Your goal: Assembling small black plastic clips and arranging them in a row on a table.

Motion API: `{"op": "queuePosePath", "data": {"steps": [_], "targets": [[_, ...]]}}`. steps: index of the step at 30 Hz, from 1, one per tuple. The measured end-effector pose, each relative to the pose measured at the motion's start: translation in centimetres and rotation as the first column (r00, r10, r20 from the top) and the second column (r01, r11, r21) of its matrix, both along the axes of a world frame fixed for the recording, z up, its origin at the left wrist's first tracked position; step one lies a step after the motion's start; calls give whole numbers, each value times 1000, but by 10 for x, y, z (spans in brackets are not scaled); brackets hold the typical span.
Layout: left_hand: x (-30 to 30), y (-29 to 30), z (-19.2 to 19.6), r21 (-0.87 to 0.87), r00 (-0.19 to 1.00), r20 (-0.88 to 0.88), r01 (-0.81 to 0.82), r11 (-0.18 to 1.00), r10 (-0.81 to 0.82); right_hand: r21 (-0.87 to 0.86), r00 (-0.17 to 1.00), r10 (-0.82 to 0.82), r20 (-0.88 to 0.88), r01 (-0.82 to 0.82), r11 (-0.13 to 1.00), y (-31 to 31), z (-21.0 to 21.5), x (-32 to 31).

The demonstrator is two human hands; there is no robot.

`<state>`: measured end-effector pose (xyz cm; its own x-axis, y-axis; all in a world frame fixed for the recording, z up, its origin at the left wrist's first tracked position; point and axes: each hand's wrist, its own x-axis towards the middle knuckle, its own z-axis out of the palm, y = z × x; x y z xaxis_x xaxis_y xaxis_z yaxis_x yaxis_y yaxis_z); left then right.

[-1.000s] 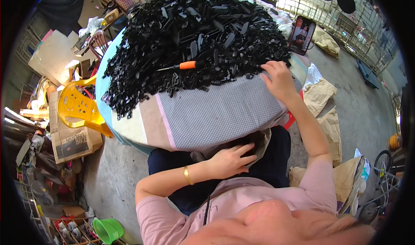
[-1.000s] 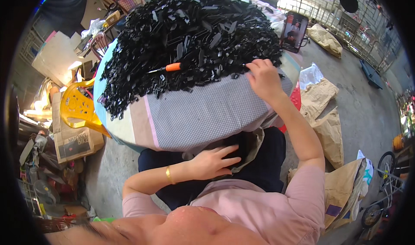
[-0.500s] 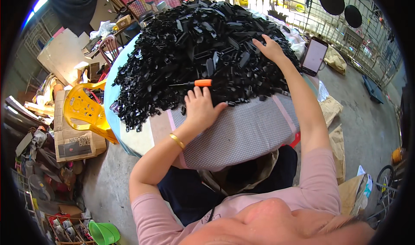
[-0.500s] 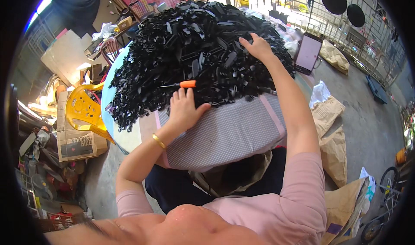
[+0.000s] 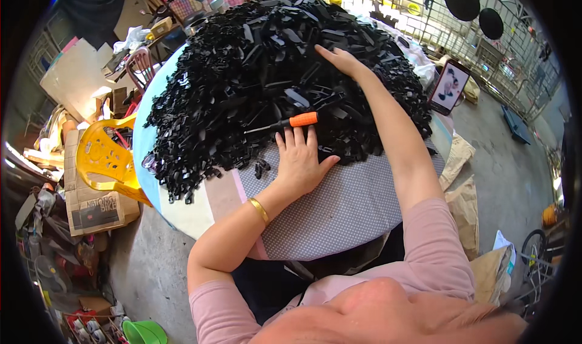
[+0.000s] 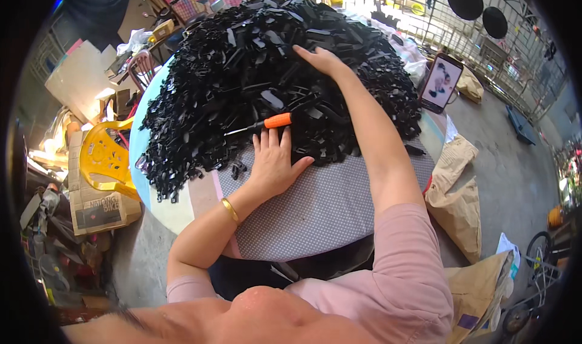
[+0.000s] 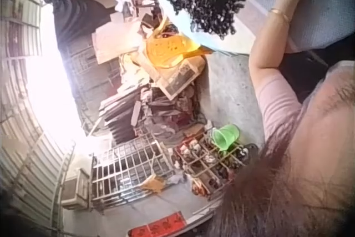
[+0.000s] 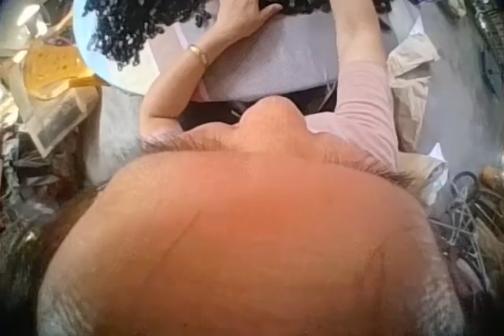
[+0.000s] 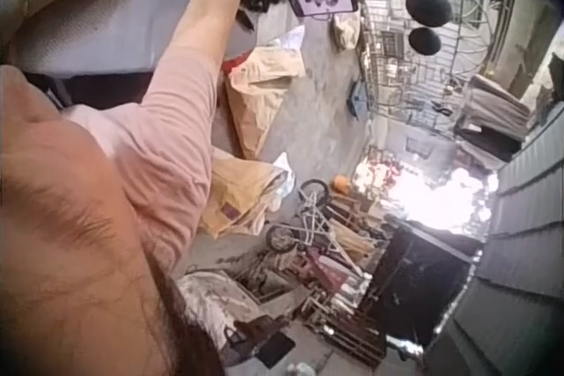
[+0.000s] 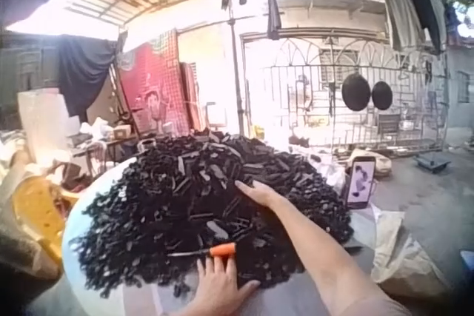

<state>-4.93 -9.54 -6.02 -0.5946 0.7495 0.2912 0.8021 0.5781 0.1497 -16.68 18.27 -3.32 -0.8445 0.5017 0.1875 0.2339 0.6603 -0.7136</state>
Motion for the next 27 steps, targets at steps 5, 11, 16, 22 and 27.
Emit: {"op": "queuePosePath", "data": {"steps": [5,11,16,22,27], "targets": [[-7,-4,-1,13,998,7,56,998,-56,-293,956,293,-35,-290,911,-37,21,16],[-6,1,-3,94,991,5,134,987,-135,-197,943,308,-128,-329,924,-55,29,38],[-9,-5,-2,146,985,32,164,976,-170,132,928,369,-48,-360,924,-110,38,41],[-14,-13,-3,185,979,28,193,964,-202,87,921,387,-40,-383,920,-97,56,36],[-13,-10,-1,164,974,56,207,965,-218,390,986,-129,-107,161,907,76,32,24]]}}
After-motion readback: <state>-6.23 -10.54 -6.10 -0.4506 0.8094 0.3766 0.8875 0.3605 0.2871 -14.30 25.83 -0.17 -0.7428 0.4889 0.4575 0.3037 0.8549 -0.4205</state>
